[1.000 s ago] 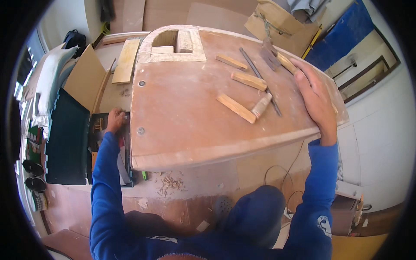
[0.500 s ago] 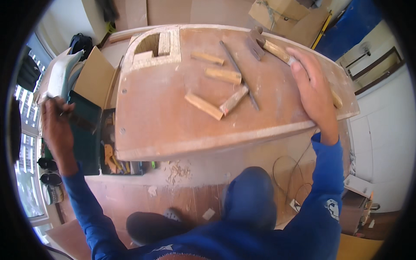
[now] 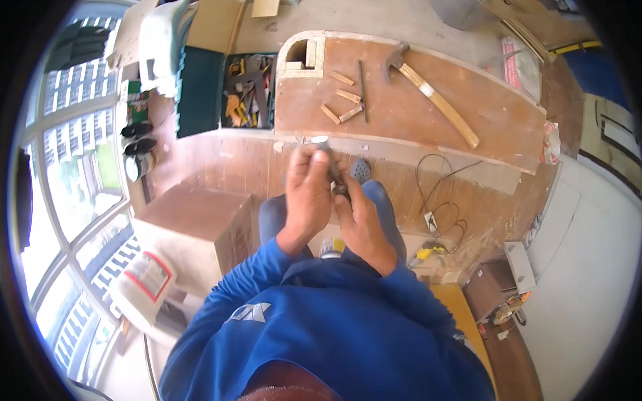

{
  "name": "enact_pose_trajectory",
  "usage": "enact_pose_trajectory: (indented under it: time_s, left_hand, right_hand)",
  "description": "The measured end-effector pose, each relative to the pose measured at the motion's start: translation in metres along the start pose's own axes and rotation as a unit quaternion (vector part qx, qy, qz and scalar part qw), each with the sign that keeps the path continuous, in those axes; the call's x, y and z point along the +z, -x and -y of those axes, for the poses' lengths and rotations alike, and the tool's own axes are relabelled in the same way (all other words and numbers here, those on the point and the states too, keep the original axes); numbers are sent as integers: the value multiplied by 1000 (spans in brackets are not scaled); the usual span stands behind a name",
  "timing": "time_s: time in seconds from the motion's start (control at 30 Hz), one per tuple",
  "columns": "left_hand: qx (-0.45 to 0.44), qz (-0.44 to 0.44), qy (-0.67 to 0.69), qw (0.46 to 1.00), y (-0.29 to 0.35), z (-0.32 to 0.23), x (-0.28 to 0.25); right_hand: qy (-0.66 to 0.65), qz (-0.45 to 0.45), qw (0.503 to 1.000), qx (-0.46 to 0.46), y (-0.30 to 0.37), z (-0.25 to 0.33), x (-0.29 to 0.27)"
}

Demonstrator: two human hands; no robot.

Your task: Drilling holes into a ceiling and preparing to install fittings.

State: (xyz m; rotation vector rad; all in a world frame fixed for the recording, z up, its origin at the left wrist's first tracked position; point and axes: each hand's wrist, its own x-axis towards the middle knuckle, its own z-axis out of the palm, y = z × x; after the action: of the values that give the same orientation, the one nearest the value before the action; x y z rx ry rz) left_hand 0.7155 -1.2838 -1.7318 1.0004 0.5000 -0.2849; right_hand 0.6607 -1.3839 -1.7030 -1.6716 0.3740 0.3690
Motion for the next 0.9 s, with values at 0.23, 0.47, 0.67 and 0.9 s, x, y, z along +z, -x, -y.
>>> enact_pose_trajectory:
  time_s: [0.23, 0.47, 0.67, 0.9]
  left_hand:
    - [114, -13, -537, 836, -20, -4, -33]
    - [66, -142, -562, 812, -96, 4, -1]
    - [55, -155, -555, 816, -113, 20, 3]
    - [-208, 48, -41, 976, -99, -8, -21]
  right_hand:
    - [-85, -28, 985, 150, 59, -35, -95]
    - [-93, -84, 980, 157, 46, -49, -123]
    - [-58, -93, 980, 164, 23, -17, -107]
    - [-44, -112, 984, 135, -9, 42, -75]
